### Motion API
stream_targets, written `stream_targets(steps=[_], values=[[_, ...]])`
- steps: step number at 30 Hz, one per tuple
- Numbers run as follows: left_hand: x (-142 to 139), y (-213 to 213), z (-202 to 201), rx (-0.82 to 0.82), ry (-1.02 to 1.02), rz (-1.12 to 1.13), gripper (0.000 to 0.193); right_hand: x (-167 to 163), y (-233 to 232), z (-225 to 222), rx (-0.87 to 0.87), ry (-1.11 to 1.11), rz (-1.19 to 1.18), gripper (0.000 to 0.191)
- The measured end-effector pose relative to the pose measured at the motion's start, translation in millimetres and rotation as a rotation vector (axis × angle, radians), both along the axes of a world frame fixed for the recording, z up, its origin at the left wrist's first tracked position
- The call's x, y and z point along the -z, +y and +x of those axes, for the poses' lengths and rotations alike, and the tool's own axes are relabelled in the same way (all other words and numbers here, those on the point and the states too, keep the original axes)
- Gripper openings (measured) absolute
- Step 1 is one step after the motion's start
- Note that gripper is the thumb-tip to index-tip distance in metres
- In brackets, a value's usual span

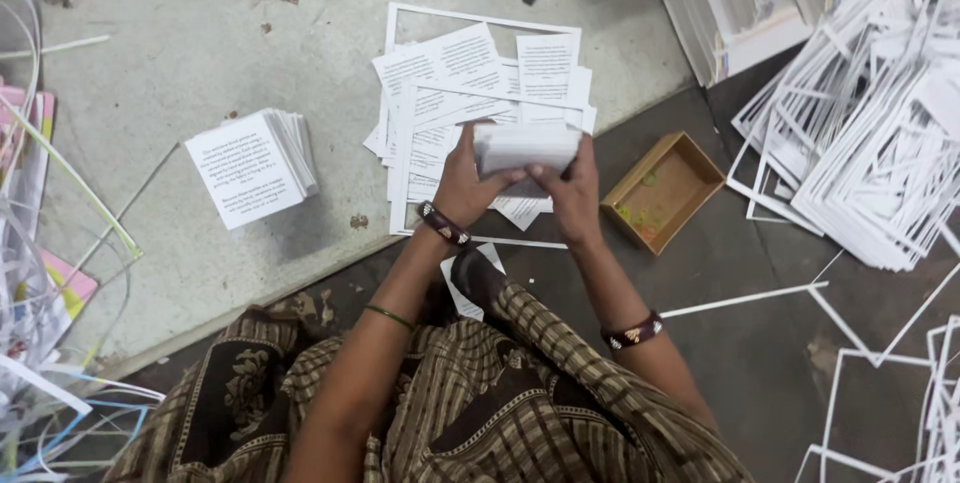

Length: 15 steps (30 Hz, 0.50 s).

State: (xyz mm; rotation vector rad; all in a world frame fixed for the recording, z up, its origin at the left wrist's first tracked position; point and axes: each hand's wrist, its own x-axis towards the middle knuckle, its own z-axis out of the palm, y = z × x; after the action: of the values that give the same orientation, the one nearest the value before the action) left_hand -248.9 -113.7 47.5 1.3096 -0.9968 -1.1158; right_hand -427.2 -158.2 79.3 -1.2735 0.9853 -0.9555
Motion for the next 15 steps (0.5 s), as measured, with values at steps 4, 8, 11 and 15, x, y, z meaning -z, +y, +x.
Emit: stream_targets(steps=[4,8,11,15], values=[[35.9,3.5,3.1,-0.016,-0.239,-0.035,0.086,41.5,9.3,-5.2,-0.163,0.131,-0.178,0.053],[66.6,7.2,-1.7,-0.081,-0.192,-0.069,0.103,82.8,10.8,-0.9,-0.182,0.091,0.057,0.075],[72.3,4.6,-3.6,-0.091,-0.199,-0.117,0.105,93.9,14.1,11.4,-0.13,0.134,0.02,0.083],[70.8,0.1,7.0,-0.03,-0.122,0.069,0.073,86.0,9.2,16.5,-0.173,0.318,-0.206,0.08]])
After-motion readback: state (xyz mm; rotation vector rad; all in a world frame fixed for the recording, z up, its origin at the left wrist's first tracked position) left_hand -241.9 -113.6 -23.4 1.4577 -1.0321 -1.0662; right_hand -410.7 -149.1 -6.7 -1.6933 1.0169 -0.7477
